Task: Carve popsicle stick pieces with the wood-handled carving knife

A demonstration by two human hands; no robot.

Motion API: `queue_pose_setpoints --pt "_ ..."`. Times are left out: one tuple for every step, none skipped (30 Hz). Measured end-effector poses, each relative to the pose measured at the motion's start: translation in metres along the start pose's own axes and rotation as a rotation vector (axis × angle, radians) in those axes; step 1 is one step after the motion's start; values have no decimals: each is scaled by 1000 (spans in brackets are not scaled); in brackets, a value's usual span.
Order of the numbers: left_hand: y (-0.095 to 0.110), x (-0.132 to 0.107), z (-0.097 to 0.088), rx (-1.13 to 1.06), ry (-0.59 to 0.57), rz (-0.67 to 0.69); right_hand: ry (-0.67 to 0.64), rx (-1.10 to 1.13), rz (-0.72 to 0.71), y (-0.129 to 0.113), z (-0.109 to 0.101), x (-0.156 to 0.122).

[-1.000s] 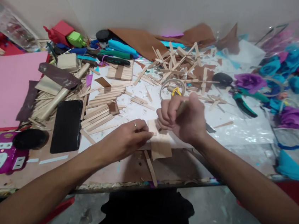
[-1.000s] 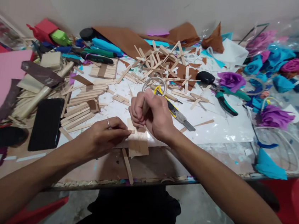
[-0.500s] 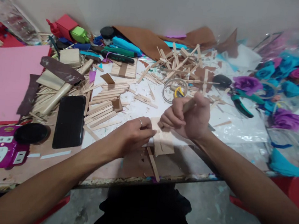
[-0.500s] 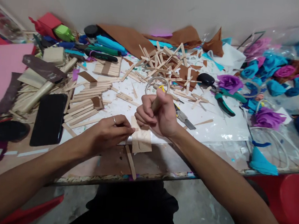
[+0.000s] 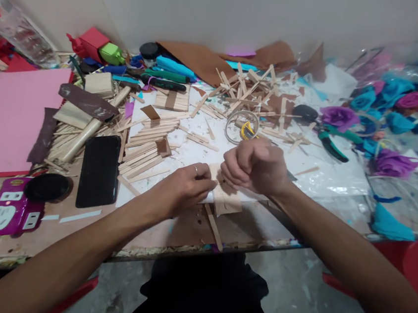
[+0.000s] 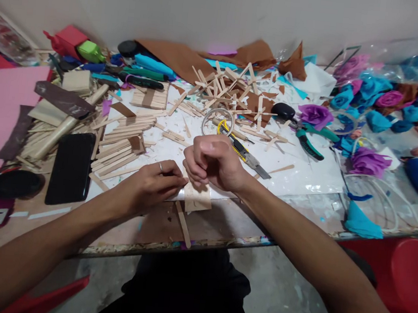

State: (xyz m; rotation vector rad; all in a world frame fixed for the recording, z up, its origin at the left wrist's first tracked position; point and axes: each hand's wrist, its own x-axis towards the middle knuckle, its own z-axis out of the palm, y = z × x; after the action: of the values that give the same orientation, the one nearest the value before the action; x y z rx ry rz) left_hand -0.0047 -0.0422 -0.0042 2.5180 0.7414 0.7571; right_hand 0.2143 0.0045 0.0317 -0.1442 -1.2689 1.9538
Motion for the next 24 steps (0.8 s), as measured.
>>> queue_pose_setpoints --pt "0 0 -1 1 -7 -5 -41 -4 25 -2 -1 0" --pt "1 0 -1 1 -11 -9 -70 -9 52 -3 -1 0" --pt "1 1 -2 0 -16 -16 -85 -14 74 -4 0 1" --pt "2 1 -3 -5 -25 -27 -86 -18 85 -5 1 1" --pt "2 1 -3 -12 -33 -39 -80 -20 83 -5 1 2" --pt "3 0 -3 -20 -42 -52 -70 -17 71 -5 2 2" --pt "3 0 -4 -27 -51 -63 -56 -8 53 -3 3 2" --pt "3 0 -4 -32 -56 -68 -45 5 36 -2 4 2" --pt "3 -1 -4 -35 -59 -70 -34 18 20 -1 4 3" --pt "3 -1 -4 -34 -60 -67 -20 28 11 1 5 3" --pt "3 -1 -5 -31 -64 -66 -8 33 9 2 5 2" --pt "4 0 -5 -27 -73 -68 -3 35 10 3 5 2" --pt "5 0 -6 -23 -81 -72 -11 33 11 3 5 2" --pt "6 1 -7 -22 -90 -77 -26 29 13 3 6 2" --pt "6 1 -8 -26 -99 -80 -39 23 12 3 6 2" --pt "7 1 -9 -34 -107 -83 -47 12 5 4 7 1" --pt "7 2 -10 -44 -113 -87 -45 1 -16 4 8 1" --pt "8 2 -10 -54 -115 -88 -30 -12 -45 4 10 1" --pt "7 1 -10 -66 -118 -91 -9 -24 -72 5 12 1" --pt "7 1 -10 -76 -121 -92 13 -34 -97 6 15 1" --pt "7 1 -10 -85 -122 -93 36 -41 -115 7 18 1" --pt "6 1 -10 -91 -123 -92 63 -48 -125 9 21 1" --pt "6 1 -10 -98 -125 -92 92 -54 -132 10 23 1" --pt "5 1 -10 -102 -129 -94 120 -58 -136 11 26 1"
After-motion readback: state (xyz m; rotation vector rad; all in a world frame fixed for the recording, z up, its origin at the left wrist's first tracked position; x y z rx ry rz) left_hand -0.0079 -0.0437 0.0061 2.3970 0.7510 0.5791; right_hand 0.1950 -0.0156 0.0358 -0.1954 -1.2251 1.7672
